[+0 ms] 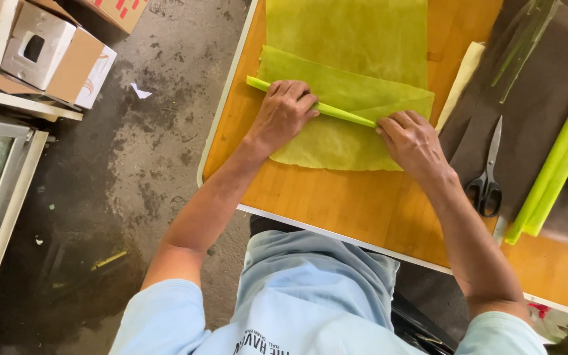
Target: The person rolls a sheet of yellow tissue paper into a tight cylinder on a wooden table, secures the end with tape, and places it aside. They repeat this process with a second sheet of yellow paper. Finally, they pick up a stack of brown paper and a pair of scissors.
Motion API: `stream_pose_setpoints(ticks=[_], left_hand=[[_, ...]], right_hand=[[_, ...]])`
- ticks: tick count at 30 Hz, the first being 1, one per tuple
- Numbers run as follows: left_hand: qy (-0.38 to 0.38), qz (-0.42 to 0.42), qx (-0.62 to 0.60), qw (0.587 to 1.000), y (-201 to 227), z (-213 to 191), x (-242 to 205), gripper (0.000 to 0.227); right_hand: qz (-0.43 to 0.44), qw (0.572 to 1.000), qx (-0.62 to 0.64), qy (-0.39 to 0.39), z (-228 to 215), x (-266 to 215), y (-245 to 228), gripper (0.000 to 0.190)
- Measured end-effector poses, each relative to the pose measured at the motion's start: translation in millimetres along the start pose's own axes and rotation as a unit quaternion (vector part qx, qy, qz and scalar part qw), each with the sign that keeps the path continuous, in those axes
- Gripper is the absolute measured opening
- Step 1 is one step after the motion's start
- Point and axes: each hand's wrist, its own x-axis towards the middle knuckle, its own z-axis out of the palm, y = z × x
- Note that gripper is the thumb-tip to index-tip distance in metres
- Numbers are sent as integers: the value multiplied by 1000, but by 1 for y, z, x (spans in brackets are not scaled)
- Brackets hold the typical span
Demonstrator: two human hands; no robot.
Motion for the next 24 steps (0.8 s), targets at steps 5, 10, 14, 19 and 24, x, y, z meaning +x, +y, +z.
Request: stream_pose_setpoints(ticks=[5, 10, 14, 19, 24], left_hand=[[11, 6, 15, 1000, -2, 7, -1, 14], [22, 17, 26, 999, -4, 10, -4, 13], [18, 3, 26, 1000, -5, 13, -3, 6], [17, -1, 0, 1000, -6, 13, -4, 7], [5, 1, 2, 1000, -7, 9, -3, 9]], right_hand=[[29, 998, 44, -15, -6, 2, 0, 15], [30, 998, 51, -24, -10, 6, -3, 12], [24, 999, 30, -19, -13, 9, -5, 7], [8, 999, 42, -13, -19, 12, -10, 14], [10, 1000, 10, -18, 5, -2, 3, 12]])
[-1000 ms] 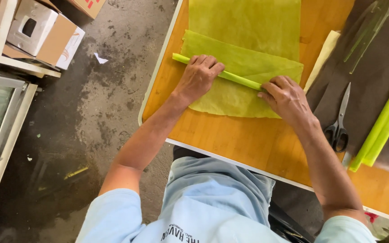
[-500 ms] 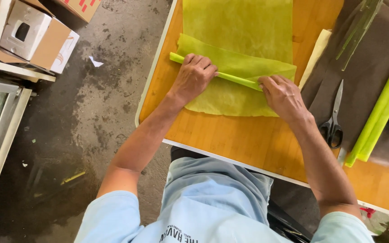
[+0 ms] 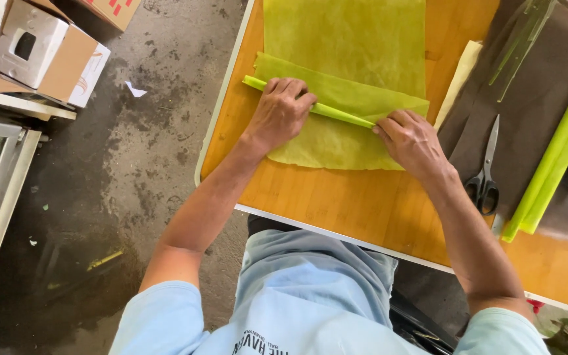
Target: The person rolls a sheet of yellow tissue paper into a tight cylinder on a wooden table, secures the end with tape, and places it aside. They repeat this process with a second sheet of yellow paper. Finally, they pick up a stack of brown paper and a pair of scissors.
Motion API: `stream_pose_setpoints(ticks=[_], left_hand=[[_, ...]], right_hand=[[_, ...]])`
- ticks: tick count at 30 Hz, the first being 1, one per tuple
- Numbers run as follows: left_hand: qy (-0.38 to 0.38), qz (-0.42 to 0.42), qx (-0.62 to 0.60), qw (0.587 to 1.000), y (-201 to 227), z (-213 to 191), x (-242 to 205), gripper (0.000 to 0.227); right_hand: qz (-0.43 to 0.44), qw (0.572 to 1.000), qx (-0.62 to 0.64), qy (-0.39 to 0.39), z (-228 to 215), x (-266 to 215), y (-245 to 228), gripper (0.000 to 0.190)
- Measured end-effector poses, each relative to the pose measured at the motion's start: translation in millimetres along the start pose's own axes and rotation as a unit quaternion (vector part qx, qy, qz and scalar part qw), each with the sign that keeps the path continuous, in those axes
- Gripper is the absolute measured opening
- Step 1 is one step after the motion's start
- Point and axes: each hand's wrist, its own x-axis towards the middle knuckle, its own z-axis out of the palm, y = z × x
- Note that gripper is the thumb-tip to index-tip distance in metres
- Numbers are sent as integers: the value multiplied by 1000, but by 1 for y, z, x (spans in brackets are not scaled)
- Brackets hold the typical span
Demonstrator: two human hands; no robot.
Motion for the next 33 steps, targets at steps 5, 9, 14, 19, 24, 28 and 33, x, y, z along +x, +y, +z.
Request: stream_pose_setpoints(ticks=[5, 9, 14, 19, 24, 28, 33], left_hand=[[-11, 5, -7, 1000, 1, -6, 1, 19], [20, 7, 9, 1000, -1, 2, 0, 11], [32, -4, 20, 999, -4, 10, -3, 10], [7, -29, -23, 999, -3, 6, 0, 11], [38, 4, 6, 999, -3, 1, 3, 3], [22, -1, -6, 1000, -4, 0, 3, 21], [15, -5, 6, 1000, -5, 1, 3, 17]], right_hand=[[21, 999, 19, -18, -4, 1, -1, 12], [20, 1000, 0, -13, -8, 2, -3, 9], [-3, 1000, -1, -12, -23, 13, -17, 11], [-7, 1000, 4, -7, -14, 11, -13, 12], [5, 1000, 2, -3, -3, 8, -6, 11], [17, 1000, 25, -5, -10, 13, -7, 13], [23, 1000, -3, 11, 0, 5, 1, 8]])
